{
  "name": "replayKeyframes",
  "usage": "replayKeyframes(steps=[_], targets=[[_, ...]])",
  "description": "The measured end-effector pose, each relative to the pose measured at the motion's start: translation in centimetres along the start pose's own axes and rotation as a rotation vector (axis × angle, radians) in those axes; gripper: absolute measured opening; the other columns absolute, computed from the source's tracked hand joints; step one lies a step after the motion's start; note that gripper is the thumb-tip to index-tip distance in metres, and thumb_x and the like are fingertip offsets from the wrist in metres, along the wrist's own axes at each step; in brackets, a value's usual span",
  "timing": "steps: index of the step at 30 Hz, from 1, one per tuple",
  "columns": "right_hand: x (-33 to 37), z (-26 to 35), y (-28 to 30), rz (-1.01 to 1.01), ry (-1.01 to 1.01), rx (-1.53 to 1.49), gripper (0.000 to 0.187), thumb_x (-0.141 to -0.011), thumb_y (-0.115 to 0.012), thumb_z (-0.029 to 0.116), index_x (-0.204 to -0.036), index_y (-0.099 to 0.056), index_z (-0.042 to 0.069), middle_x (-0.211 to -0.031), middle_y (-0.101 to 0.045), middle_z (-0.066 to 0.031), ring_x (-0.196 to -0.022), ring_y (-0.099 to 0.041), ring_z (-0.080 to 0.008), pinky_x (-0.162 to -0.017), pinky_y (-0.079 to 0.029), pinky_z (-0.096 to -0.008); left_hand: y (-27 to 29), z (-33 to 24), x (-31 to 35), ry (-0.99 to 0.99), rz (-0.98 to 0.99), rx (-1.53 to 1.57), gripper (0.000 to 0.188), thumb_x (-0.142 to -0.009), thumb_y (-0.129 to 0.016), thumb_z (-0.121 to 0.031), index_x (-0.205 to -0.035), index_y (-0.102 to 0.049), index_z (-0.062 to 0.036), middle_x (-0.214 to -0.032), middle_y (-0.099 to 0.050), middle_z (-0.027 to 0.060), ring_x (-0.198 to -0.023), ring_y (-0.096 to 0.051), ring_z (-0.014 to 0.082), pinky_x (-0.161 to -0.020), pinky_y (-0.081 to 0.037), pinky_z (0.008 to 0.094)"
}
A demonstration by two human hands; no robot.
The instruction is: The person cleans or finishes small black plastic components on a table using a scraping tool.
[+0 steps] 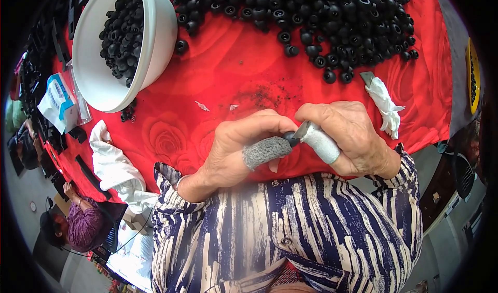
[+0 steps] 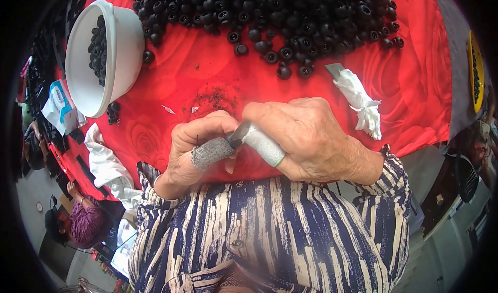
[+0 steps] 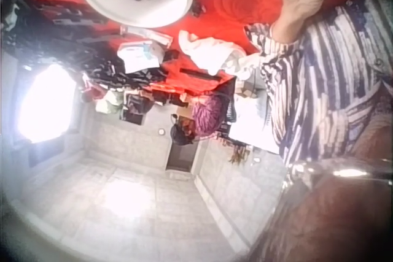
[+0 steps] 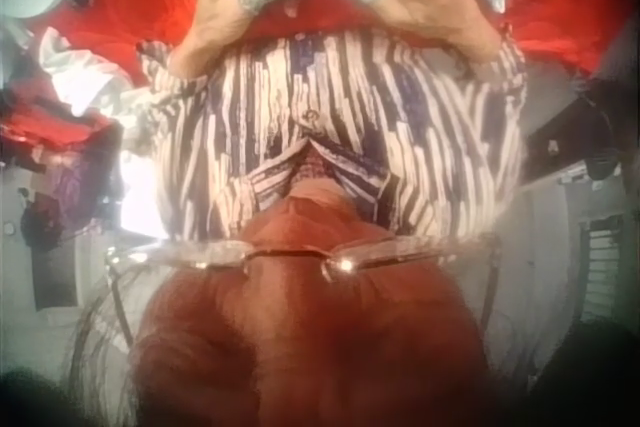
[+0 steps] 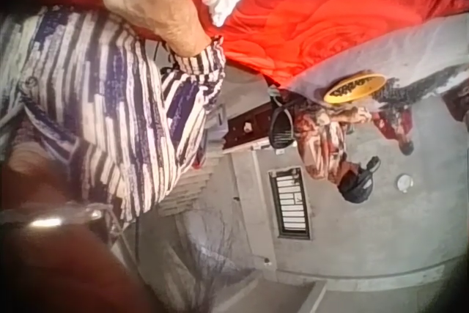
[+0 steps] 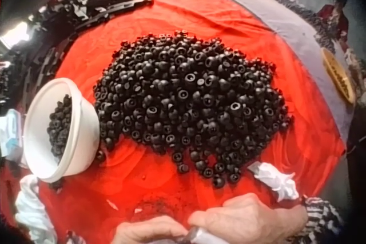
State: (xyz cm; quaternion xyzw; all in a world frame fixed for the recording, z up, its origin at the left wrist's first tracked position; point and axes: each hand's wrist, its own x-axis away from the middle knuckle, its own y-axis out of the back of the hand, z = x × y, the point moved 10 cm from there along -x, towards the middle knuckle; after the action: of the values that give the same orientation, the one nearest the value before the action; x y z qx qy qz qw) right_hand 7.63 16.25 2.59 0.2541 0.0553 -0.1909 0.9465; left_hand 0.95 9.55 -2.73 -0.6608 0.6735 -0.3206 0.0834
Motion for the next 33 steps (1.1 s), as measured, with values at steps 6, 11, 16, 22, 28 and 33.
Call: replayKeyframes(steps=[6,11,16,22,28,33], targets=[[0.1,-0.4,-0.3,0.054,-0.055,-0.006,0.025,-0.078,-0.059,0.016,-0.097,-0.053,0.000,-0.071,-0.058,-0.0122,-0.059,-0.059,-0.0272,-0.051,-0.045,-0.0352,0.0,0.2,0.0,0.016,0.005,0.027,0.025,-0.084,-0.058,0.000,-0.108,-0.056,0.0043,-0.091,-0.055,0.0084,-0.072,-0.057,0.0113,-0.058,-0.049,0.0217],[0.1,-0.5,-0.3,0.061,-0.073,-0.009,0.024,-0.079,-0.059,0.016,-0.096,-0.054,0.000,-0.072,-0.058,-0.0121,-0.060,-0.059,-0.0271,-0.051,-0.045,-0.0356,-0.2,0.4,0.0,0.031,0.032,0.079,0.025,-0.085,-0.057,-0.001,-0.109,-0.055,0.0043,-0.093,-0.055,0.0084,-0.075,-0.057,0.0117,-0.059,-0.050,0.0220],[0.0,-0.5,-0.4,0.074,-0.070,-0.013,0.024,-0.079,-0.059,0.016,-0.096,-0.054,0.000,-0.073,-0.058,-0.0117,-0.060,-0.059,-0.0266,-0.051,-0.045,-0.0357,-0.1,0.8,0.1,0.077,0.049,0.068,0.026,-0.085,-0.056,-0.003,-0.110,-0.054,0.0038,-0.097,-0.055,0.0088,-0.076,-0.057,0.0120,-0.061,-0.050,0.0226],[0.0,-0.4,-0.6,0.120,-0.080,-0.010,0.024,-0.078,-0.059,0.016,-0.095,-0.055,-0.001,-0.074,-0.059,-0.0115,-0.062,-0.060,-0.0265,-0.052,-0.045,-0.0355,-0.2,0.7,0.2,0.066,0.066,0.067,0.026,-0.085,-0.057,-0.003,-0.110,-0.055,0.0024,-0.095,-0.056,0.0065,-0.075,-0.055,0.0089,-0.059,-0.046,0.0205],[-0.1,-0.4,-0.6,0.114,-0.071,-0.027,0.024,-0.076,-0.060,0.015,-0.093,-0.056,-0.001,-0.074,-0.059,-0.0114,-0.062,-0.060,-0.0266,-0.052,-0.045,-0.0351,-0.2,1.3,0.4,0.127,0.045,0.114,0.027,-0.085,-0.059,-0.006,-0.110,-0.056,0.0016,-0.091,-0.057,0.0035,-0.071,-0.053,0.0058,-0.057,-0.043,0.0184],[-0.1,-0.2,-0.4,0.048,-0.003,-0.033,0.014,-0.080,-0.059,0.012,-0.085,-0.055,-0.001,-0.062,-0.053,-0.0077,-0.051,-0.056,-0.0233,-0.047,-0.041,-0.0325,0.1,2.1,0.5,0.238,-0.031,0.076,0.024,-0.085,-0.058,-0.007,-0.108,-0.058,0.0011,-0.083,-0.058,0.0036,-0.064,-0.052,0.0058,-0.054,-0.041,0.0183]])
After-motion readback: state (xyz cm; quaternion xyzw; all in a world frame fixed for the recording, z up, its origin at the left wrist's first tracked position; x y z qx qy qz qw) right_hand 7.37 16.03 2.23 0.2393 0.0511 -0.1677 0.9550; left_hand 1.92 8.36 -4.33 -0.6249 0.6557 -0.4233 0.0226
